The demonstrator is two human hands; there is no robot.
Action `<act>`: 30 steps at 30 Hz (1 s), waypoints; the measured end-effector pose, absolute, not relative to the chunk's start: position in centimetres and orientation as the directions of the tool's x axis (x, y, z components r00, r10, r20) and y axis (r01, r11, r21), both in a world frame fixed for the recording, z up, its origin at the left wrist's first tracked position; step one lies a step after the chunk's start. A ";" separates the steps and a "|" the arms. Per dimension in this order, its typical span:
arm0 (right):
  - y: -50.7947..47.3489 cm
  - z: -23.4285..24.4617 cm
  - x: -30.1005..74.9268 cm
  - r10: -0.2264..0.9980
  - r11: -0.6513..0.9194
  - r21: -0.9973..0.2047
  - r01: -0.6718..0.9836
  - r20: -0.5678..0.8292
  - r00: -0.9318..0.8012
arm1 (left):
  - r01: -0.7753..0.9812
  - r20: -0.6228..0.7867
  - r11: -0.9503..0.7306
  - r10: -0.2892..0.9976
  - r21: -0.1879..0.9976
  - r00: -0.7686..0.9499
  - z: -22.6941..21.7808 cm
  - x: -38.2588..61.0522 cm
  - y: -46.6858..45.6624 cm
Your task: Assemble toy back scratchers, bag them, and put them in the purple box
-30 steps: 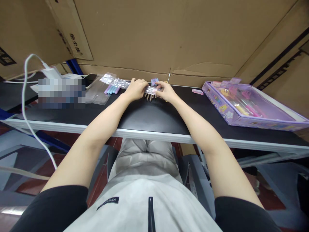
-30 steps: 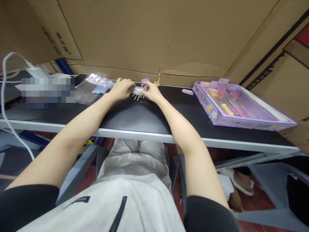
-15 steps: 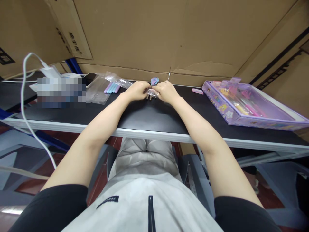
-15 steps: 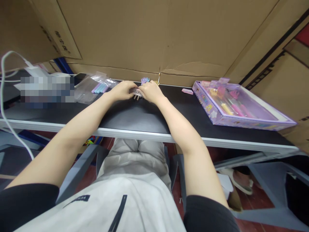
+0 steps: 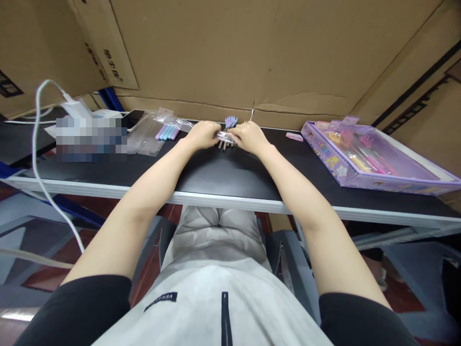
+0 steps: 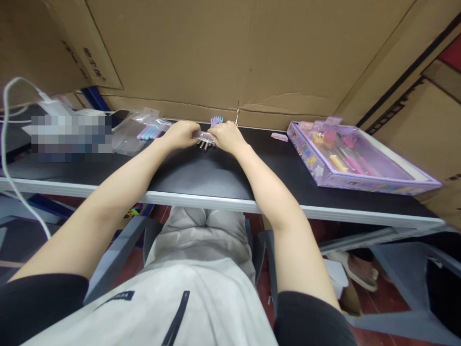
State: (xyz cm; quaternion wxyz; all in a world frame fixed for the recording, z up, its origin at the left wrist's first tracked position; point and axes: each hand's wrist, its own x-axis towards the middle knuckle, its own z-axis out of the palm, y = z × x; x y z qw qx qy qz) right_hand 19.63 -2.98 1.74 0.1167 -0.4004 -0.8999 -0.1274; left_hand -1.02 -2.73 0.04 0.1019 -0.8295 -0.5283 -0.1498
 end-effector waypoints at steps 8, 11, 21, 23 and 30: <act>-1.0 0.9 21.9 0.905 0.375 0.022 0.927 0.209 -0.371 | 0.947 0.333 -0.302 0.887 -0.108 0.321 -0.4 -2.4 -1.8; -0.8 0.9 22.2 0.943 0.297 -0.001 0.955 0.156 -0.293 | 0.955 0.337 -0.281 0.893 -0.099 0.298 -0.4 -2.9 -1.6; 0.2 0.9 23.0 0.993 0.093 -0.039 0.995 0.078 -0.090 | 0.963 0.350 -0.268 0.900 -0.020 0.258 -0.8 -3.5 -1.1; 0.2 0.8 23.2 0.993 0.087 -0.060 0.994 0.084 -0.082 | 0.964 0.340 -0.263 0.904 -0.036 0.259 -0.8 -3.5 -1.1; 0.3 0.8 23.6 0.991 0.032 -0.130 0.991 0.135 -0.014 | 0.964 0.347 -0.261 0.900 -0.055 0.264 -0.9 -3.6 -1.0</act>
